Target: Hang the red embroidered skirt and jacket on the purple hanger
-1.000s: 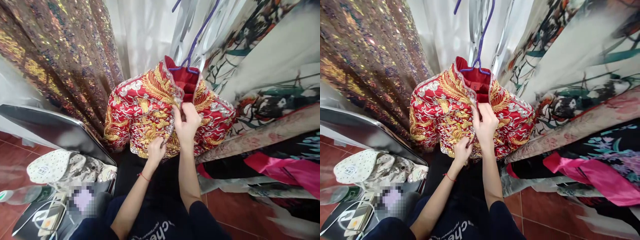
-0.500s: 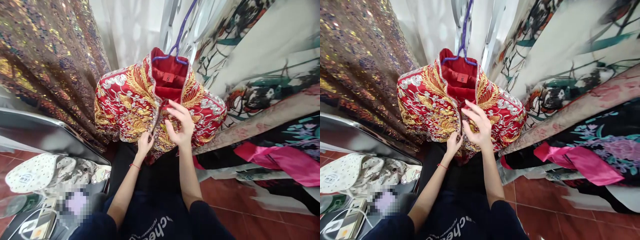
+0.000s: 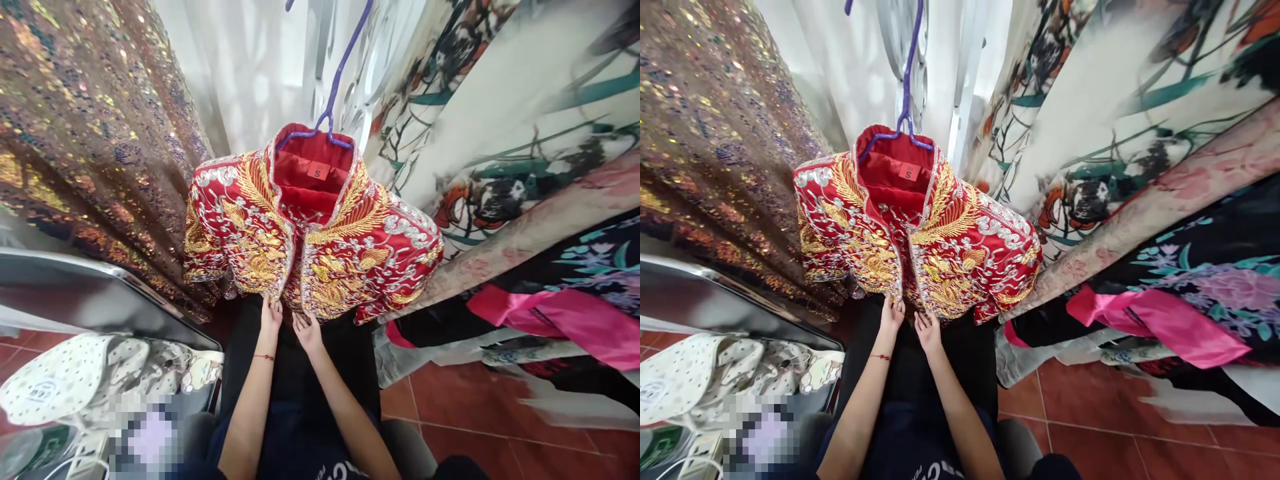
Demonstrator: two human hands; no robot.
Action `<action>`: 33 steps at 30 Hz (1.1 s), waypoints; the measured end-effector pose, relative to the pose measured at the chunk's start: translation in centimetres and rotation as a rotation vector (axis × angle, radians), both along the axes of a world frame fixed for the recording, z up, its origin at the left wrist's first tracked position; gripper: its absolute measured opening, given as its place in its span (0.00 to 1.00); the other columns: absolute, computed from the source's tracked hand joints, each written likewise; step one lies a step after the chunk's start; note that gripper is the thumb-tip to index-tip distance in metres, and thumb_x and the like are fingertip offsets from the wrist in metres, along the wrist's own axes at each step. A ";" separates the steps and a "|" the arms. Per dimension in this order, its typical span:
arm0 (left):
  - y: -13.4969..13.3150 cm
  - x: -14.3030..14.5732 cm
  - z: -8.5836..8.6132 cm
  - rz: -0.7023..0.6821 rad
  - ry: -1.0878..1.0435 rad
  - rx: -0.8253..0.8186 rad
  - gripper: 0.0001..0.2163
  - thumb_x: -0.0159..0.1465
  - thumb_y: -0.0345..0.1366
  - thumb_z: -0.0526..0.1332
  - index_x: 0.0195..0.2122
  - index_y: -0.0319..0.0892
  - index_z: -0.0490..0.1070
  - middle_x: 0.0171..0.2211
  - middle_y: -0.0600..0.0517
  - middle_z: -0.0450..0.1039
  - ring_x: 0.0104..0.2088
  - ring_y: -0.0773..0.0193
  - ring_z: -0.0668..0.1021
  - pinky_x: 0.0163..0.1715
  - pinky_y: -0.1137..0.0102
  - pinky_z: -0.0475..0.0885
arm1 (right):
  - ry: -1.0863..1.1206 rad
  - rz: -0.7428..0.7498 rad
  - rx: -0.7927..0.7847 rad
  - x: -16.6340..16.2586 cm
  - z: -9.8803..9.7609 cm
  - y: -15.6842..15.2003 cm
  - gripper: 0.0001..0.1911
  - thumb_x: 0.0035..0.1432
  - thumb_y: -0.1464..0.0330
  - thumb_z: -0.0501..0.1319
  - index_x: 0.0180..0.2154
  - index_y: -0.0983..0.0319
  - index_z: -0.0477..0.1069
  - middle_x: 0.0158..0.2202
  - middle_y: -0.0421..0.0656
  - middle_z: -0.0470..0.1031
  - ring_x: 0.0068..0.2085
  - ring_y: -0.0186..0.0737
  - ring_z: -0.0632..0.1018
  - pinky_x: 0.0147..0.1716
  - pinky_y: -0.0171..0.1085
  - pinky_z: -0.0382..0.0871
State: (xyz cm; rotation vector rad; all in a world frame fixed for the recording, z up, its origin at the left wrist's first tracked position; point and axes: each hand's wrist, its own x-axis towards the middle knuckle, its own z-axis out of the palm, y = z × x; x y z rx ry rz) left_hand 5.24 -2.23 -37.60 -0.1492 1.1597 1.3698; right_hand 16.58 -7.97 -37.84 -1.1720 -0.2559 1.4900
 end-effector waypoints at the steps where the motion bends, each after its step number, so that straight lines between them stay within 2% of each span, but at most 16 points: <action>1: 0.0 0.0 -0.1 0.013 -0.015 0.007 0.04 0.68 0.37 0.64 0.41 0.44 0.71 0.34 0.53 0.76 0.31 0.75 0.78 0.34 0.83 0.72 | 0.032 -0.015 -0.031 0.1 -0.6 0.1 0.13 0.48 0.58 0.69 0.28 0.58 0.70 0.33 0.45 0.77 0.40 0.44 0.82 0.34 0.39 0.77; 4: -0.9 0.5 -0.3 -0.041 -0.058 0.050 0.05 0.64 0.29 0.68 0.39 0.42 0.73 0.31 0.55 0.78 0.27 0.76 0.78 0.31 0.83 0.71 | 0.107 -0.034 -0.085 -0.2 -1.6 0.4 0.13 0.46 0.60 0.72 0.33 0.58 0.74 0.36 0.45 0.80 0.42 0.43 0.82 0.36 0.38 0.76; 7: -2.5 0.7 -0.3 -0.179 -0.080 0.117 0.08 0.60 0.26 0.70 0.39 0.37 0.76 0.32 0.51 0.80 0.28 0.71 0.80 0.32 0.78 0.75 | 0.154 -0.014 -0.104 -1.0 -1.9 0.3 0.18 0.41 0.61 0.75 0.35 0.59 0.78 0.34 0.44 0.81 0.36 0.39 0.81 0.32 0.35 0.73; 11: -4.1 -0.3 -0.3 -0.319 -0.064 0.186 0.13 0.55 0.24 0.73 0.41 0.35 0.78 0.36 0.46 0.83 0.31 0.67 0.82 0.38 0.74 0.79 | 0.181 0.009 -0.108 -1.1 -2.0 -0.1 0.20 0.37 0.62 0.78 0.33 0.61 0.78 0.29 0.41 0.80 0.29 0.35 0.77 0.28 0.33 0.69; 14: -4.9 -1.4 -0.1 -0.394 -0.048 0.207 0.16 0.53 0.24 0.75 0.43 0.33 0.79 0.42 0.43 0.83 0.38 0.63 0.84 0.44 0.72 0.78 | 0.193 0.036 -0.094 -0.7 -1.8 -0.5 0.20 0.35 0.62 0.79 0.32 0.61 0.78 0.28 0.41 0.80 0.28 0.34 0.76 0.29 0.33 0.68; 17: -5.7 -2.0 0.0 -0.451 -0.038 0.204 0.15 0.51 0.26 0.76 0.40 0.31 0.81 0.41 0.41 0.83 0.39 0.61 0.84 0.47 0.70 0.78 | 0.206 0.070 -0.059 -0.4 -1.4 -1.2 0.19 0.37 0.63 0.79 0.32 0.61 0.78 0.29 0.41 0.80 0.30 0.34 0.77 0.32 0.34 0.70; 20: -6.2 -2.0 0.1 -0.469 -0.033 0.204 0.14 0.50 0.29 0.77 0.37 0.32 0.81 0.38 0.43 0.84 0.36 0.63 0.83 0.46 0.70 0.78 | 0.212 0.092 -0.021 -0.4 -0.8 -1.9 0.18 0.38 0.63 0.78 0.32 0.61 0.78 0.30 0.41 0.81 0.32 0.35 0.77 0.35 0.36 0.71; 25: -6.2 -1.4 0.6 -0.465 -0.045 0.216 0.15 0.49 0.31 0.78 0.37 0.33 0.81 0.35 0.46 0.83 0.33 0.65 0.82 0.39 0.73 0.78 | 0.208 0.096 0.032 -0.4 0.7 -2.8 0.18 0.37 0.64 0.79 0.34 0.59 0.79 0.33 0.40 0.81 0.33 0.35 0.77 0.38 0.37 0.72; 29: -6.3 -0.7 1.3 -0.464 -0.078 0.228 0.19 0.47 0.34 0.79 0.40 0.34 0.81 0.38 0.45 0.83 0.35 0.62 0.83 0.38 0.71 0.79 | 0.192 0.075 0.063 -0.3 1.9 -3.2 0.22 0.39 0.63 0.78 0.39 0.56 0.79 0.40 0.40 0.83 0.38 0.37 0.79 0.39 0.37 0.72; 33: -6.4 -0.3 1.6 -0.462 -0.085 0.211 0.18 0.48 0.33 0.79 0.39 0.34 0.81 0.39 0.44 0.83 0.36 0.61 0.83 0.38 0.71 0.78 | 0.171 0.051 0.091 -0.4 2.5 -3.2 0.24 0.39 0.63 0.77 0.42 0.56 0.79 0.44 0.41 0.83 0.43 0.41 0.80 0.42 0.39 0.74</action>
